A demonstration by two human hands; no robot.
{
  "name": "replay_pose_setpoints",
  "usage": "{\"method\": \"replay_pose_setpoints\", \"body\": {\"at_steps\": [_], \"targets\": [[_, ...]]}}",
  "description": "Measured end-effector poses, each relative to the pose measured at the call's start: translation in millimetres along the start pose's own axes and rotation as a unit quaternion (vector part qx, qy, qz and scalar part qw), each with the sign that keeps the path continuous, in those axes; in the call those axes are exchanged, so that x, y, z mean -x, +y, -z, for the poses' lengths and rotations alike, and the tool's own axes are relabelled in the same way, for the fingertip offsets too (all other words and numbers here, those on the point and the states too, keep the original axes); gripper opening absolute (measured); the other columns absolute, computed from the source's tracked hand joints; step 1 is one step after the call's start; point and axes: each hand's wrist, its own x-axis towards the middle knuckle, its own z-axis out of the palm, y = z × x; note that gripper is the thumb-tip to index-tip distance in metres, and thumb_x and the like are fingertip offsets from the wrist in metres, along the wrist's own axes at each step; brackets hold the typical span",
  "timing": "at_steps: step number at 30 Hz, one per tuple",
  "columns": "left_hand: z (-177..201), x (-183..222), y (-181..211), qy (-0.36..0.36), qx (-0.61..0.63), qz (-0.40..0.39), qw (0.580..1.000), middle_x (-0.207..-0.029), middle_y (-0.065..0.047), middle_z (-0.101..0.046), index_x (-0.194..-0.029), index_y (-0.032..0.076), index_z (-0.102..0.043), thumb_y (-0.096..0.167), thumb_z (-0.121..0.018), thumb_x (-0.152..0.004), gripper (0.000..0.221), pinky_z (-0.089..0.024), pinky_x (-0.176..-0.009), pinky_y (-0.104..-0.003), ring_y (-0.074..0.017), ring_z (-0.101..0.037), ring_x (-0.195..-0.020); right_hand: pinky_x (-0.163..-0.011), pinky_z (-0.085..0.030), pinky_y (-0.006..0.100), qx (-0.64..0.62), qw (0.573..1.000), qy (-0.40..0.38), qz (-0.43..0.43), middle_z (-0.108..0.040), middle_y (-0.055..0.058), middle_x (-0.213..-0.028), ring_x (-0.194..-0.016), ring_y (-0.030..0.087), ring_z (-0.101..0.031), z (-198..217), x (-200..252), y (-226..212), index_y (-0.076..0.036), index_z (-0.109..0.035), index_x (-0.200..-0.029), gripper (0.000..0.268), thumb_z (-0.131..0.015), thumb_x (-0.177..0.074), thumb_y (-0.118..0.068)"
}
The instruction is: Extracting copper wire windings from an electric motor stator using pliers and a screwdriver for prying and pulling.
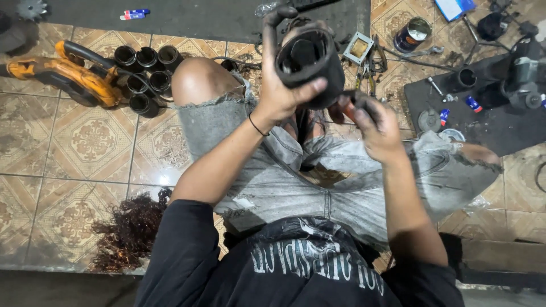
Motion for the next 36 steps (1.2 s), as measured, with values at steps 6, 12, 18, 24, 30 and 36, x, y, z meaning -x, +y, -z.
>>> {"method": "replay_pose_setpoints", "body": {"at_steps": [6,12,18,24,30,36], "targets": [[-18,-14,54,-0.091,-0.040,-0.189,0.977,-0.127,-0.012,-0.059,-0.145,0.025,-0.027,0.005,-0.091,-0.064,0.105,-0.066,-0.106,-0.051,-0.0340,-0.067,-0.116,-0.084,-0.065,0.033,-0.103,0.989,-0.090,-0.058,-0.068,0.017,-0.111,-0.090,0.020,-0.069,64,47,25,0.003,-0.060,-0.117,0.042,-0.054,-0.102,-0.035],[-17,-11,57,-0.167,-0.195,-0.281,0.925,-0.131,-0.010,-0.060,-0.126,0.022,-0.042,0.036,-0.099,-0.072,0.080,-0.055,-0.109,-0.051,-0.0315,-0.066,-0.118,-0.109,-0.054,0.045,-0.132,0.985,-0.038,-0.102,-0.065,0.015,-0.125,-0.114,0.022,-0.065,99,62,-76,-0.007,-0.057,-0.119,0.026,-0.041,-0.109,-0.025],[-13,-6,27,-0.148,-0.394,-0.311,0.852,-0.135,-0.004,-0.062,-0.119,0.021,-0.048,0.034,-0.103,-0.076,0.070,-0.056,-0.110,-0.053,-0.0269,-0.067,-0.123,-0.054,-0.056,0.026,-0.051,0.981,-0.100,-0.159,-0.074,0.012,-0.093,-0.065,0.015,-0.064,74,27,-150,-0.003,-0.066,-0.114,0.029,-0.040,-0.106,-0.013],[-15,-2,19,-0.178,-0.496,-0.291,0.799,-0.137,-0.002,-0.064,-0.123,0.022,-0.052,0.021,-0.108,-0.072,0.076,-0.050,-0.113,-0.054,-0.0264,-0.065,-0.125,-0.029,-0.028,0.031,0.199,0.934,-0.135,-0.264,-0.075,0.015,-0.071,-0.035,0.016,-0.040,49,-16,-162,-0.002,-0.068,-0.121,0.032,-0.044,-0.102,-0.013],[-23,-7,22,-0.221,-0.516,-0.291,0.775,-0.138,-0.005,-0.061,-0.120,0.018,-0.057,0.021,-0.096,-0.079,0.057,-0.049,-0.110,-0.054,-0.0263,-0.062,-0.126,-0.037,-0.031,0.033,0.190,0.891,-0.078,-0.404,-0.070,0.014,-0.071,-0.041,0.019,-0.041,31,-34,-159,-0.006,-0.071,-0.123,0.040,-0.039,-0.108,-0.025],[-28,-16,20,-0.210,-0.409,-0.439,0.772,-0.119,-0.019,-0.068,-0.122,0.011,-0.057,0.026,-0.059,-0.104,0.023,-0.053,-0.082,-0.054,-0.0398,-0.070,-0.101,-0.069,-0.043,0.043,0.125,0.951,0.014,-0.283,-0.070,0.012,-0.079,-0.078,0.025,-0.064,19,-22,-136,-0.004,-0.071,-0.084,0.045,-0.047,-0.109,-0.032]]}}
